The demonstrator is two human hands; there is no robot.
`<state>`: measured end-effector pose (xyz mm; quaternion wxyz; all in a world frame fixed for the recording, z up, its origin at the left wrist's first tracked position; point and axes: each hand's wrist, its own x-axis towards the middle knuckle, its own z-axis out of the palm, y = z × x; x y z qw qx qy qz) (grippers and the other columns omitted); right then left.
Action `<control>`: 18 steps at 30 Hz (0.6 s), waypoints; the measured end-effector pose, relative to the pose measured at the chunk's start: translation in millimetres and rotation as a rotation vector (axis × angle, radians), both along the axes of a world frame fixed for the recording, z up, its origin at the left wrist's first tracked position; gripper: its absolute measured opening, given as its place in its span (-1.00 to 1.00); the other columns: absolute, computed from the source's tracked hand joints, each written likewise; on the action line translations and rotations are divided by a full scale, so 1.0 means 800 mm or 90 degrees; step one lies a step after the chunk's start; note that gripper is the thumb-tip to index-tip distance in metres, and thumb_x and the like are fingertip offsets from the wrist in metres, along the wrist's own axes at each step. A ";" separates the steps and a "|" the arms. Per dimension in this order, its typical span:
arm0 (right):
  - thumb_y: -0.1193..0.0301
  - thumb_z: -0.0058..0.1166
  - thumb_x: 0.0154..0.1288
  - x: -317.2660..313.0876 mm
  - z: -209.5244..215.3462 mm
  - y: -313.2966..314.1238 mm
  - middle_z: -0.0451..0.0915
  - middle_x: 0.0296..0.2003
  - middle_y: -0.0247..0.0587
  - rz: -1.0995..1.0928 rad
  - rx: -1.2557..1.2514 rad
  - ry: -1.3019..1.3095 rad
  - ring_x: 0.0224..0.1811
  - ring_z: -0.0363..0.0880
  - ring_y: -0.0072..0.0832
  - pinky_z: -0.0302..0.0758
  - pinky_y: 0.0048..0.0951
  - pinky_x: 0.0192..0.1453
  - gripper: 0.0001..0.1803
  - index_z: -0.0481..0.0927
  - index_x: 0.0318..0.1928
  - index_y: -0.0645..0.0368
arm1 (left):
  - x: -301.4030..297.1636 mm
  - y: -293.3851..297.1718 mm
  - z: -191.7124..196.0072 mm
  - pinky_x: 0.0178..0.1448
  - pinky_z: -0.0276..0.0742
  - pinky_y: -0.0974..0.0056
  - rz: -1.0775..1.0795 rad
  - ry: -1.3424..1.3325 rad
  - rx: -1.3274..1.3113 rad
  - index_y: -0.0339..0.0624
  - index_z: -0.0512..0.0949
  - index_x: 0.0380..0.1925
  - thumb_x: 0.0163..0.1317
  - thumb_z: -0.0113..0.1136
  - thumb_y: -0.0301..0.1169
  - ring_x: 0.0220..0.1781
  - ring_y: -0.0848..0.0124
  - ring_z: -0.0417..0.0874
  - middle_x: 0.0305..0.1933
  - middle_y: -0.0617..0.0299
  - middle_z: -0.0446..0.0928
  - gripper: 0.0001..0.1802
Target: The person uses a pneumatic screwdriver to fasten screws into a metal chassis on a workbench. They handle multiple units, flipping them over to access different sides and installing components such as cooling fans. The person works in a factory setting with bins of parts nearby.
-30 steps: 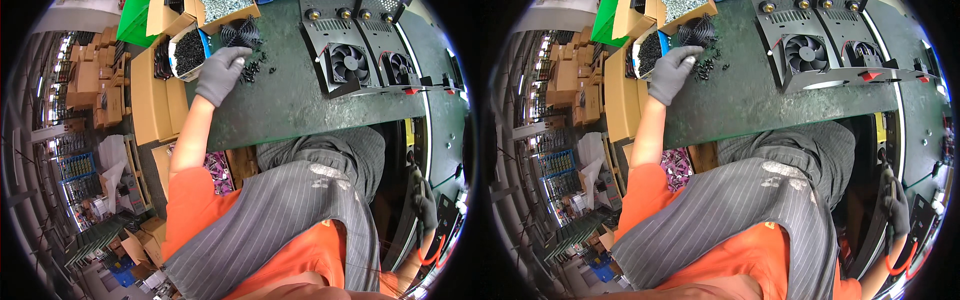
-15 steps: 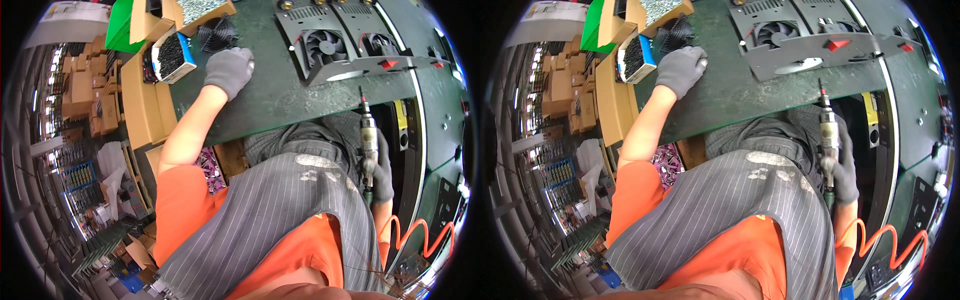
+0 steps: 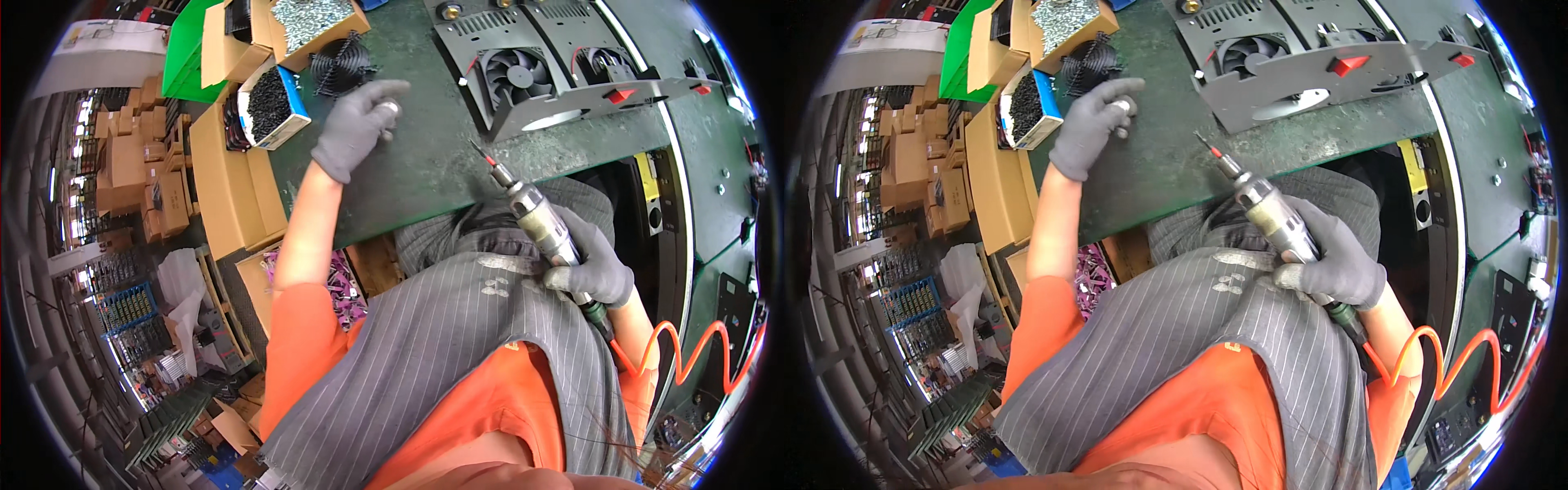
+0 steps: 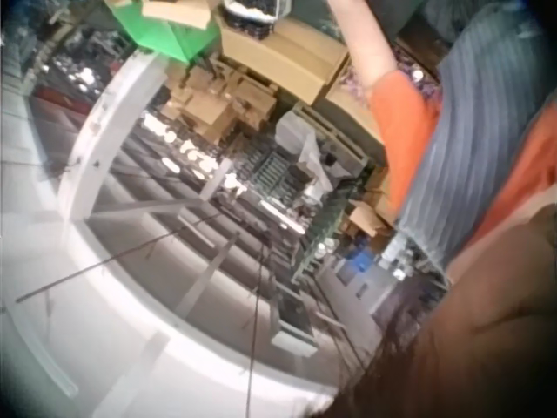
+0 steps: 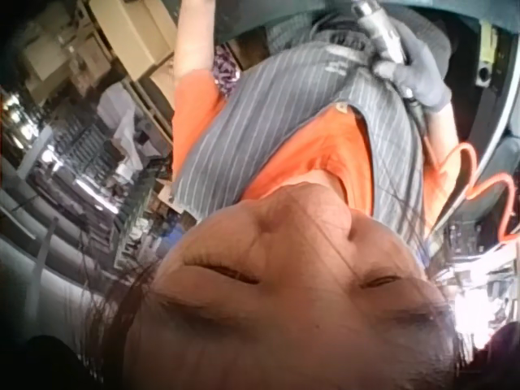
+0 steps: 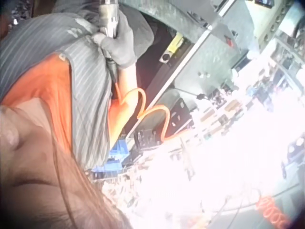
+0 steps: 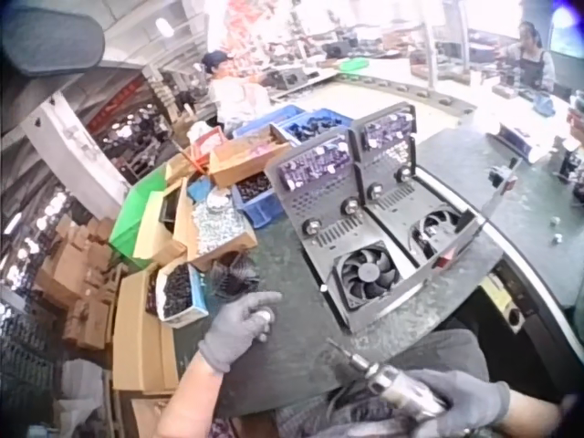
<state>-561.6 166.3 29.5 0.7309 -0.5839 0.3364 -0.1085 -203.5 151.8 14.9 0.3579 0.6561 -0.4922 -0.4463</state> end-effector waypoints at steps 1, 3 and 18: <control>0.34 0.36 -0.22 0.012 0.003 -0.005 0.47 -0.27 -0.35 0.012 0.005 0.003 -0.24 0.40 -0.59 0.38 -0.52 -0.07 -0.10 0.32 0.25 0.24 | -0.005 0.008 0.002 -0.24 0.52 0.47 0.011 0.142 0.021 -0.29 0.53 0.00 0.21 -0.02 -0.53 -0.35 0.59 0.51 -0.30 0.28 0.52 -0.65; 0.36 0.36 -0.22 0.035 0.009 -0.013 0.45 -0.35 -0.40 0.036 0.015 0.009 -0.33 0.38 -0.63 0.38 -0.55 -0.17 -0.10 0.32 0.25 0.23 | 0.000 0.024 -0.005 -0.24 0.58 0.45 0.004 0.315 0.022 -0.28 0.48 0.06 0.29 0.00 -0.49 -0.26 0.52 0.58 -0.19 0.17 0.54 -0.66; 0.46 0.37 -0.18 0.093 0.016 -0.017 0.43 -0.45 -0.45 0.071 0.078 0.019 -0.44 0.37 -0.69 0.39 -0.58 -0.32 -0.12 0.31 0.26 0.17 | -0.016 0.060 -0.045 -0.28 0.58 0.36 0.140 0.750 -0.054 -0.21 0.49 -0.01 0.34 0.07 -0.33 -0.29 0.44 0.61 -0.19 0.18 0.57 -0.71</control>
